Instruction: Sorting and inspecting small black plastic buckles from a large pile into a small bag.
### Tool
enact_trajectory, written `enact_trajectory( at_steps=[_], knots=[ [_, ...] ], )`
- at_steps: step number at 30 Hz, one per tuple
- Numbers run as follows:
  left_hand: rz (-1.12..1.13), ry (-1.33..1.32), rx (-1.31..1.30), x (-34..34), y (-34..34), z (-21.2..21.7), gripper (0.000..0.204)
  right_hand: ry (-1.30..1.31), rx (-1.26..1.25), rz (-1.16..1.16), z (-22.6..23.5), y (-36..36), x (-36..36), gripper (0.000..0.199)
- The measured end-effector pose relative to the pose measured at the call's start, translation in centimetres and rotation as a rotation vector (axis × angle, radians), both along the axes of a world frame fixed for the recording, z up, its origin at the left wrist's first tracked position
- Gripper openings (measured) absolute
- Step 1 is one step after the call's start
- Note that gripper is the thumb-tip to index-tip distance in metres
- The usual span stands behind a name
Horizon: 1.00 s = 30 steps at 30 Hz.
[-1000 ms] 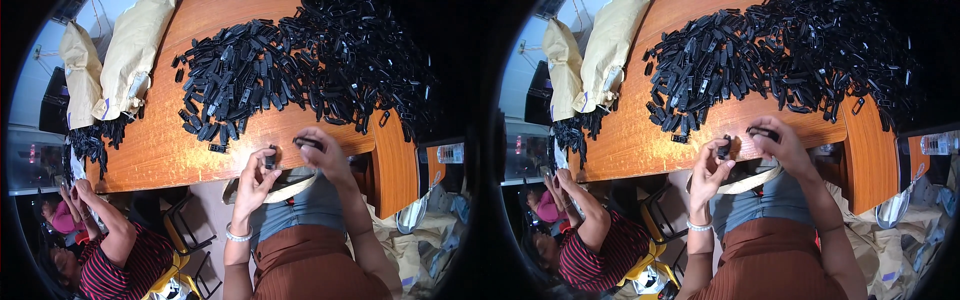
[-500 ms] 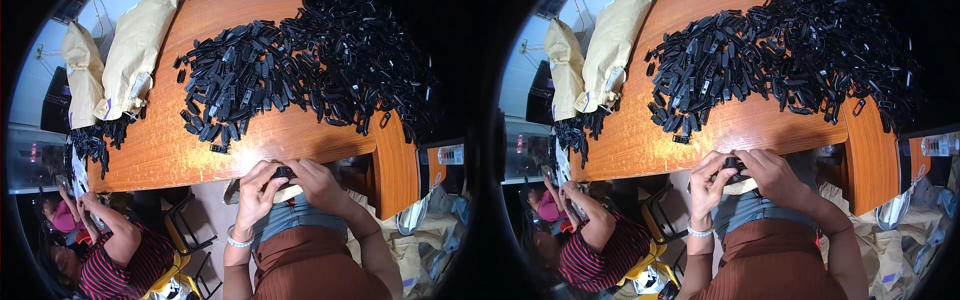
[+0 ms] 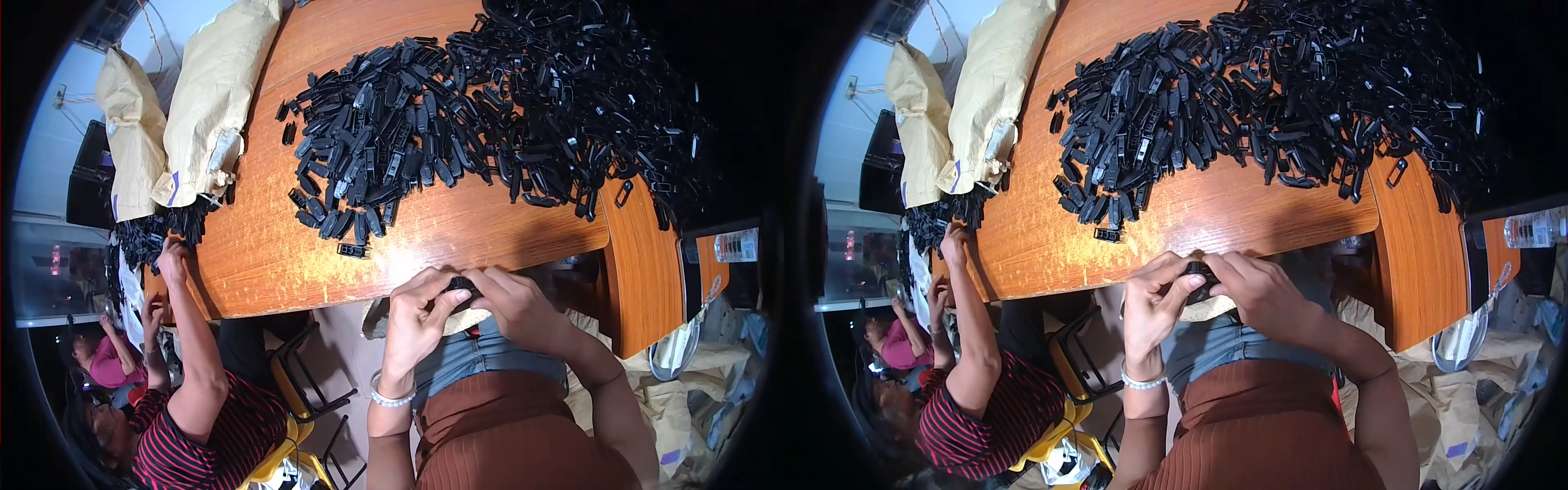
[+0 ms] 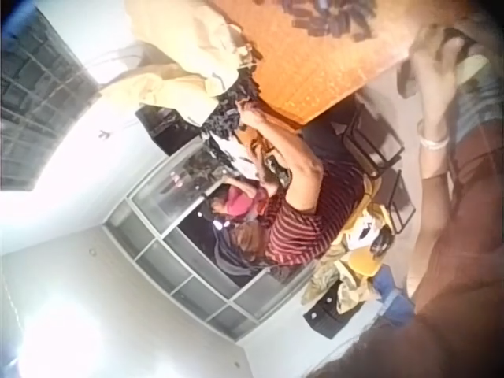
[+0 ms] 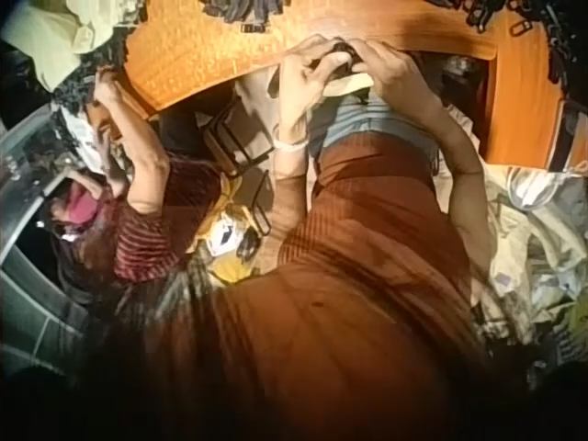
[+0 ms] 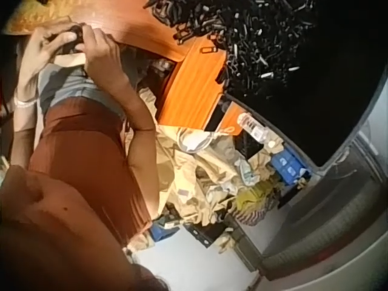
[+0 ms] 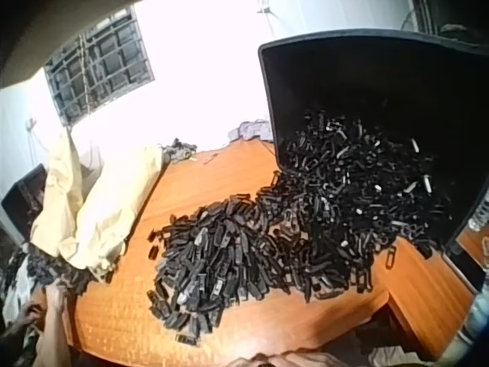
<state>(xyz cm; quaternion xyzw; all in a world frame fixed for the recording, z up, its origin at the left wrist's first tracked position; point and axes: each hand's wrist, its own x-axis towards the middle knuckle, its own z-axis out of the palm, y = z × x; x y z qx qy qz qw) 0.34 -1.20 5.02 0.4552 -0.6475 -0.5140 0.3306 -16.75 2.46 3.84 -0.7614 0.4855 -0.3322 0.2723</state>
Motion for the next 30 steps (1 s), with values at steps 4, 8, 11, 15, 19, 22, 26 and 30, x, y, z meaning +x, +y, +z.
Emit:
enact_trajectory(
  at_steps=[4, 8, 11, 15, 19, 22, 26, 30],
  knots=[
    [0.029, 0.07, 0.033, -0.8, 0.1, 0.0, 0.015, -0.077, 0.005, -0.039, -0.6, 0.2, 0.3, 0.042],
    [0.163, 0.38, 0.12, -2.5, 0.9, -0.5, 0.023, -0.082, -0.129, -0.178, -0.9, 0.0, 0.9, 0.05],
    [0.185, 0.476, 0.131, -2.0, 0.7, -1.8, 0.023, -0.433, 0.025, -0.264, -0.5, -0.2, 0.5, 0.044],
    [0.141, 0.805, 0.426, -1.5, 1.1, -3.5, 0.023, -0.607, 0.064, -0.254, -1.5, 0.1, 0.3, 0.029],
    [0.104, 0.999, 0.593, -1.0, 1.2, -4.4, 0.025, -0.572, -0.051, -0.212, -2.4, -0.2, 0.3, 0.027],
    [0.269, 0.983, 0.614, 0.0, 1.5, -5.0, 0.028, -0.701, 0.18, -0.014, -2.9, -0.1, -0.5, 0.029],
    [0.071, 0.584, 0.437, 3.7, 1.5, -6.8, 0.029, -0.14, 0.173, 0.103, -4.4, 2.5, -1.3, 0.028],
    [-0.057, -0.471, -0.37, 1.7, 2.8, -8.2, 0.027, 0.629, -0.005, 0.069, -8.2, 5.6, -2.0, 0.02]
  ],
)
